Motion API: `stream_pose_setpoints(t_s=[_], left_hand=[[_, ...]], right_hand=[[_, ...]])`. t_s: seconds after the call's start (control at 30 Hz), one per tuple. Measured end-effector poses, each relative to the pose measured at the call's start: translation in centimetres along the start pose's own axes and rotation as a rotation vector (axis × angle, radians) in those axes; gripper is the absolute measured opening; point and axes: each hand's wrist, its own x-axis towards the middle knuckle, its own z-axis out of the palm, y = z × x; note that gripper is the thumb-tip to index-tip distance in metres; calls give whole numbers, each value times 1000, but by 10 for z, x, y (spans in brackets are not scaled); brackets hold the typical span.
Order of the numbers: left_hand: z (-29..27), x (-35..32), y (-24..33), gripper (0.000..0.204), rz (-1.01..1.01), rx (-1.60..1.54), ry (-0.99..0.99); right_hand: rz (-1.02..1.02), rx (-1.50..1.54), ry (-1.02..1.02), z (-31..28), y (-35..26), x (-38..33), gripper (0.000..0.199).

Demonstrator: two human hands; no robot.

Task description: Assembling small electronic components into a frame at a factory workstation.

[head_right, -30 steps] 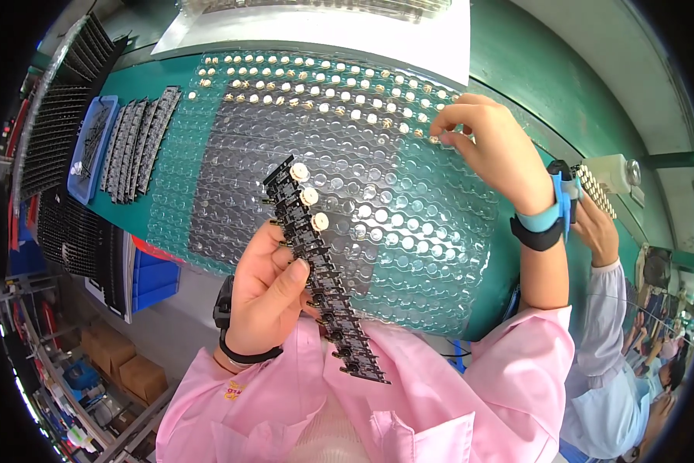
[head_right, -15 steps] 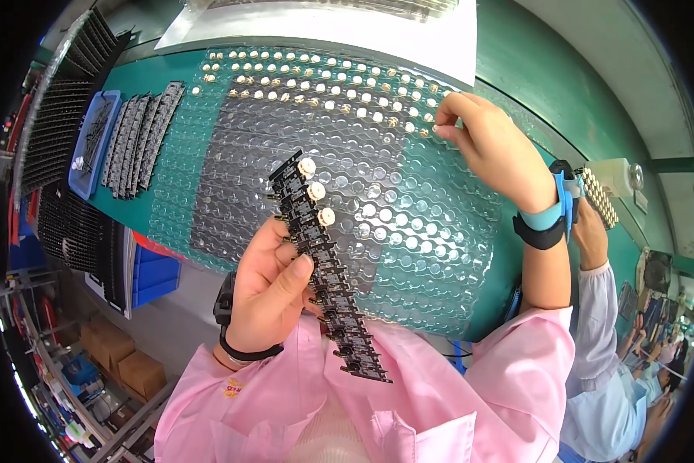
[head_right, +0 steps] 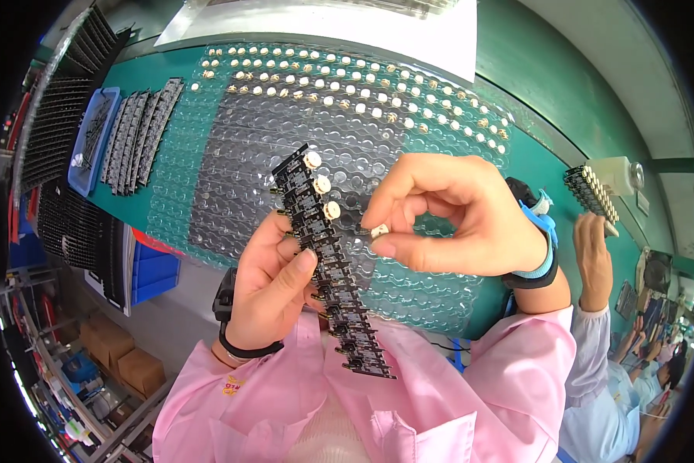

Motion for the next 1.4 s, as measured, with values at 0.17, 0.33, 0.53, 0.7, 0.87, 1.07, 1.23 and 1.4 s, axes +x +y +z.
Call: stream_pose_setpoints(t_s=[0.17, 0.33, 0.53, 0.7, 0.87, 1.07, 1.23, 1.4], left_hand=[[2, 0, 0, 26, 10, -8, 2], [5, -1, 2, 26, -27, -10, 7], [5, -1, 2, 26, -29, -10, -8], [4, 0, 2, 25, -21, -37, -53], [5, 1, 3, 25, -28, -12, -59], [3, 1, 2, 26, -20, -16, -64], [2, 1, 1, 26, -11, -26, -45], [3, 1, 2, 26, -4, 3, -42]], right_hand=[[-73, 20, 18, 4, 10, 4, 19], [-147, 108, 3, 5, 15, 5, 22], [-137, 151, 53, 6, 17, 6, 24], [-204, 109, 100, 11, 22, 8, 23], [-319, -18, 39, 7, 27, 10, 22], [-248, -3, 62, 12, 25, 7, 21], [-185, -37, 108, 16, 18, 5, 17], [-162, 54, 75, 15, 20, 3, 13]])
